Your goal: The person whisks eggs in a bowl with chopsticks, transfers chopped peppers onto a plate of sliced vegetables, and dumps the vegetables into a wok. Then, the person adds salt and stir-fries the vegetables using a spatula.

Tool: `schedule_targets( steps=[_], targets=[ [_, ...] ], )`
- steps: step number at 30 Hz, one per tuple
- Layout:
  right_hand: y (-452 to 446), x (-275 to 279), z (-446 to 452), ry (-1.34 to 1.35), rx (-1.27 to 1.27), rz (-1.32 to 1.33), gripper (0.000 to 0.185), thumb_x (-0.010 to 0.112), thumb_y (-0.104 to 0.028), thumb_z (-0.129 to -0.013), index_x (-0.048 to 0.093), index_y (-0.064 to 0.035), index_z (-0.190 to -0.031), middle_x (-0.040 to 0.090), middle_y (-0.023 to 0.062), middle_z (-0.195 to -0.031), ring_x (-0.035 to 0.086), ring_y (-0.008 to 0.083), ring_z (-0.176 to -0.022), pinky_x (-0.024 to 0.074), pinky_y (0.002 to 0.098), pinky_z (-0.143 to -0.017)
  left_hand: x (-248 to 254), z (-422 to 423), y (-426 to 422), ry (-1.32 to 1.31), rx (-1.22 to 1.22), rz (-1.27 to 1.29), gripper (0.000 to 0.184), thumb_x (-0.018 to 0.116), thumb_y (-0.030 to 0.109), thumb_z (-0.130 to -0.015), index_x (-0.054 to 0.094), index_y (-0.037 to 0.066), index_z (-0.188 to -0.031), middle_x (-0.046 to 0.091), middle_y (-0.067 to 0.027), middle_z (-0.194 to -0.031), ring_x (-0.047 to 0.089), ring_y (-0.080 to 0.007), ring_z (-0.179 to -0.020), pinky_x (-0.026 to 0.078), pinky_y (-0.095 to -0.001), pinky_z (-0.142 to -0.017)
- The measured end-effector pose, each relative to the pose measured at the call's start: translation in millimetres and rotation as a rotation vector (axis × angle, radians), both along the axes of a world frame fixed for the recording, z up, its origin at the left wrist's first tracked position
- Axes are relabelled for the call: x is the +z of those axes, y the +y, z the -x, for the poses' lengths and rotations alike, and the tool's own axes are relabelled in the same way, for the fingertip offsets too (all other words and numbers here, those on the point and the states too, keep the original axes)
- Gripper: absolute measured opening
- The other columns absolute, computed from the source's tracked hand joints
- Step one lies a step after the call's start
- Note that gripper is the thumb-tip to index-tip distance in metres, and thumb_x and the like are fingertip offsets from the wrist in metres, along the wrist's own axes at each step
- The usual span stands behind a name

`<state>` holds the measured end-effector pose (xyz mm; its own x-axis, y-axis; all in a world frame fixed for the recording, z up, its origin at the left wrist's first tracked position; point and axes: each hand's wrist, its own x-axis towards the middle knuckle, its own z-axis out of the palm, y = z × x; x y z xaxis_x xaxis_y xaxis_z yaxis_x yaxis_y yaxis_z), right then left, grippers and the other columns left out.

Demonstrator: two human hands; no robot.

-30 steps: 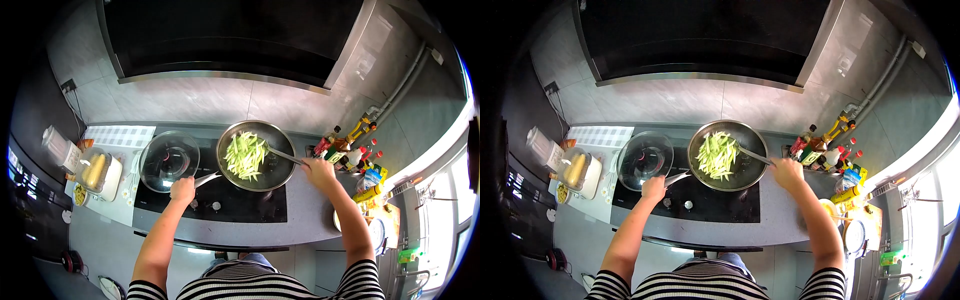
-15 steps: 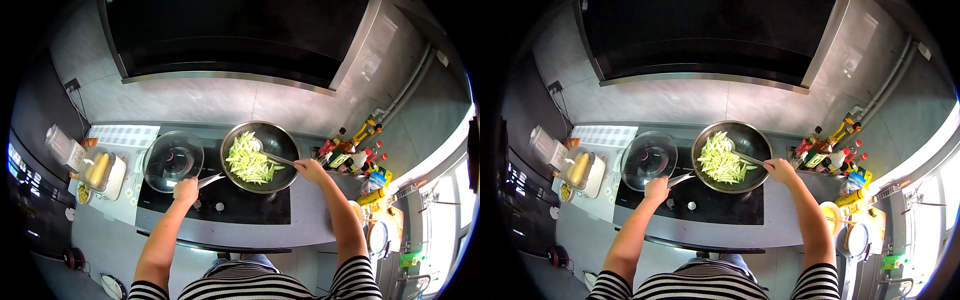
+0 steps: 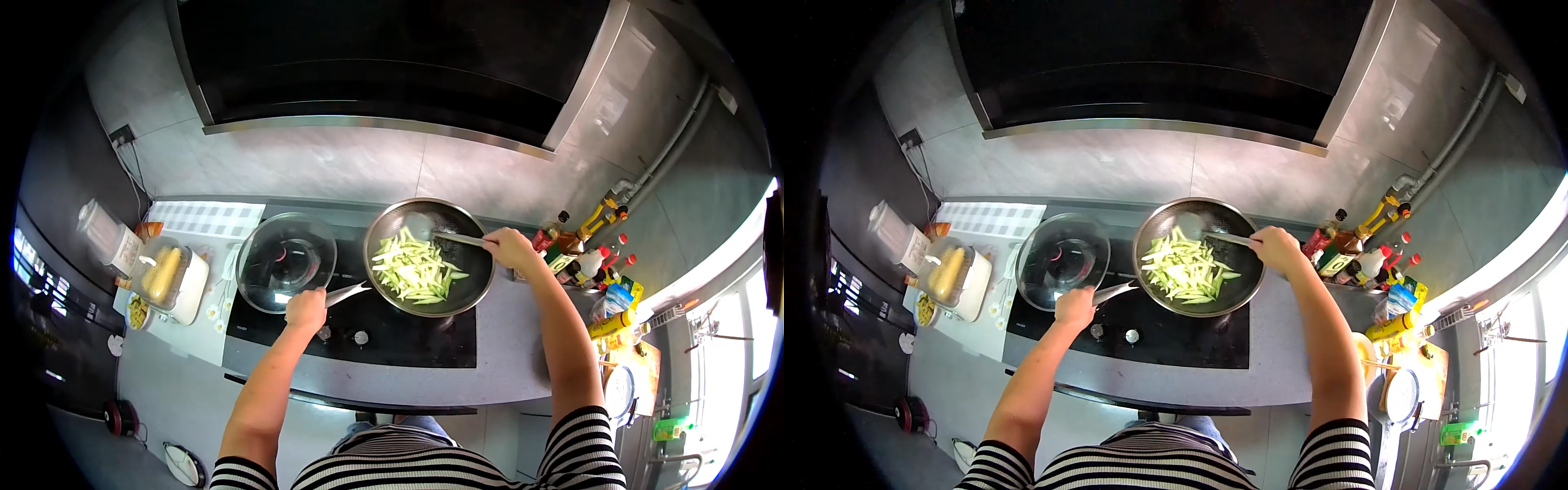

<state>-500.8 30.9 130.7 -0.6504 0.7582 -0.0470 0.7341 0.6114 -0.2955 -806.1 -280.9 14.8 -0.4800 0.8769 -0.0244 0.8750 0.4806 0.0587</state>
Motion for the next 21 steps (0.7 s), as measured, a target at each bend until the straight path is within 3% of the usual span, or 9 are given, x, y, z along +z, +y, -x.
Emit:
schedule_targets(
  steps=[4, 5, 7, 11, 18, 21],
  targets=[
    [-15, 18, 21, 0.021, 0.178, 0.031, 0.024, 0.063, -0.024, -0.083, 0.071, -0.0188, -0.105, 0.07, 0.0111, -0.099, 0.064, 0.0339, -0.092, 0.0505, 0.0453, -0.083, -1, 0, 1, -0.023, 0.038, 0.05, 0.027, 0.074, 0.021, -0.077, 0.062, 0.008, -0.098, 0.069, -0.0133, -0.086, 0.069, -0.0329, -0.083, 0.055, -0.0436, -0.072],
    [-16, 17, 21, 0.05, 0.265, -0.055, 0.026, 0.063, -0.023, -0.083, 0.07, -0.0198, -0.107, 0.069, 0.01, -0.099, 0.065, 0.0332, -0.091, 0.0507, 0.0448, -0.082, -1, 0, 0, -0.002, 0.009, -0.008, 0.018, 0.07, 0.015, -0.077, 0.064, 0.008, -0.092, 0.069, -0.0146, -0.083, 0.069, -0.033, -0.077, 0.056, -0.043, -0.069],
    [-25, 16, 19, 0.106, 0.434, -0.227, 0.03, 0.064, -0.019, -0.082, 0.069, -0.0219, -0.112, 0.068, 0.0076, -0.1, 0.065, 0.0318, -0.088, 0.0511, 0.0439, -0.079, -2, 1, 1, 0.0, 0.029, 0.027, 0.025, 0.072, 0.019, -0.077, 0.063, 0.008, -0.097, 0.069, -0.0138, -0.086, 0.069, -0.0327, -0.081, 0.055, -0.0432, -0.071],
    [-62, 37, 1, -0.069, 0.515, -0.309, 0.045, 0.062, -0.007, -0.081, 0.062, -0.0254, -0.122, 0.057, 0.0056, -0.091, 0.064, 0.0276, -0.077, 0.0525, 0.0386, -0.066, -2, 1, -1, 0.016, -0.003, -0.021, 0.018, 0.07, 0.017, -0.078, 0.063, 0.008, -0.092, 0.069, -0.0136, -0.083, 0.069, -0.0327, -0.078, 0.056, -0.0423, -0.069],
    [-125, 81, -57, -0.249, 0.373, -0.406, 0.051, 0.057, 0.0, -0.075, 0.064, -0.0207, -0.121, 0.055, 0.0079, -0.09, 0.064, 0.0266, -0.075, 0.052, 0.0381, -0.063, -1, 3, 1, -0.006, -0.001, 0.014, 0.017, 0.069, 0.017, -0.078, 0.063, 0.008, -0.092, 0.069, -0.0133, -0.085, 0.069, -0.0325, -0.08, 0.056, -0.0425, -0.07],
    [-128, 58, -57, -0.296, 0.281, -0.385, 0.052, 0.056, 0.001, -0.076, 0.062, -0.0192, -0.123, 0.057, 0.0095, -0.093, 0.065, 0.0276, -0.079, 0.0535, 0.0381, -0.065, 0, 2, 1, 0.003, -0.002, 0.012, 0.016, 0.069, 0.017, -0.079, 0.064, 0.008, -0.092, 0.069, -0.0132, -0.086, 0.069, -0.0322, -0.08, 0.056, -0.0425, -0.07]
  ],
)
